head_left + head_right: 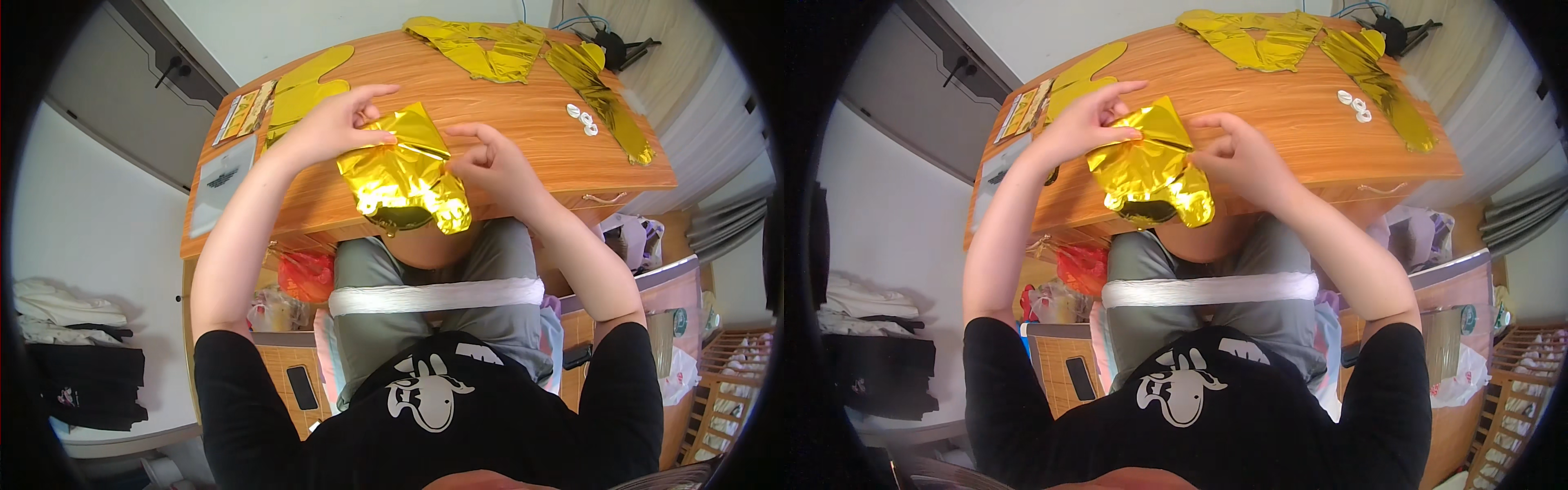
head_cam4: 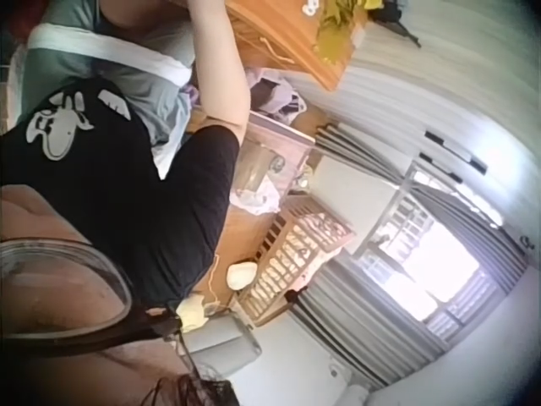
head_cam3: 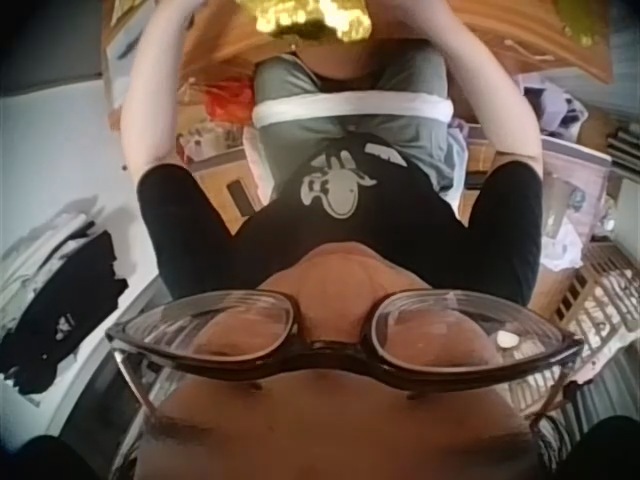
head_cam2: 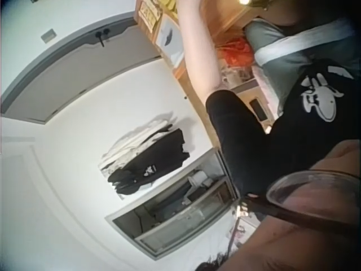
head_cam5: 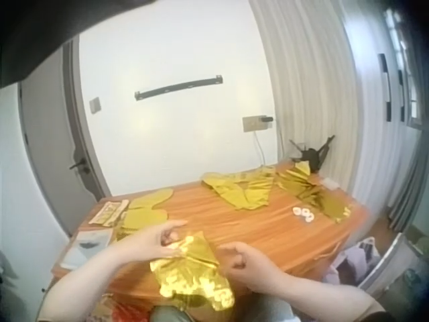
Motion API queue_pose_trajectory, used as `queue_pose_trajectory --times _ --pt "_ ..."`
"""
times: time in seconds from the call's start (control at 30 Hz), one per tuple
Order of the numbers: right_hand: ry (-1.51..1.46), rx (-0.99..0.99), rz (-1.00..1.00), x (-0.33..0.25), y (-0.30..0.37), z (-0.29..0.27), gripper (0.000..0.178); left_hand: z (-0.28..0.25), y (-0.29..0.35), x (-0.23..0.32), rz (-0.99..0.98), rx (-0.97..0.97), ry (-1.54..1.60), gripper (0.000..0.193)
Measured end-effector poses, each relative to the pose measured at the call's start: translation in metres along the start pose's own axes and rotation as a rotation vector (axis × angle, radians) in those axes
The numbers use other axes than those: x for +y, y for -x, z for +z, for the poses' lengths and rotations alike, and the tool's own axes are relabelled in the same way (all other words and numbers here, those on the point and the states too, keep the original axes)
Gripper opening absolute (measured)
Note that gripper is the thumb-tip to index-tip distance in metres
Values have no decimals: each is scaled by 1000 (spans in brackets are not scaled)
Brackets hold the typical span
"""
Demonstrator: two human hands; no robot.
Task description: Folding gold foil balloons and organizing them with white paper inserts on a table.
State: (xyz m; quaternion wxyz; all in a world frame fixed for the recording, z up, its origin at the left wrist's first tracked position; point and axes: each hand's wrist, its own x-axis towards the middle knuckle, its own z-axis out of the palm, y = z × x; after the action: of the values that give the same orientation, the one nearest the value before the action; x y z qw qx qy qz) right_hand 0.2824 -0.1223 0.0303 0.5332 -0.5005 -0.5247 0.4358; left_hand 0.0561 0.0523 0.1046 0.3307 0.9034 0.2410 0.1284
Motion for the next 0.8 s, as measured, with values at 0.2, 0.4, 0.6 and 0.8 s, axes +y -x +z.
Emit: queue_pose_trajectory --times 0.2,0.4,0.6,0.8 --pt "374 103 -20 24 -20 -12 46 48 -24 -46 165 51 -272 61" --pt "564 124 -137 43 -22 -20 37 77 -27 -50 292 -2 -541 62" --pt "619 73 -127 33 -30 -32 26 90 -26 -66 247 -73 -498 62" --pt "1024 12 -529 39 -65 -63 25 90 -26 -64 251 -73 -512 63"
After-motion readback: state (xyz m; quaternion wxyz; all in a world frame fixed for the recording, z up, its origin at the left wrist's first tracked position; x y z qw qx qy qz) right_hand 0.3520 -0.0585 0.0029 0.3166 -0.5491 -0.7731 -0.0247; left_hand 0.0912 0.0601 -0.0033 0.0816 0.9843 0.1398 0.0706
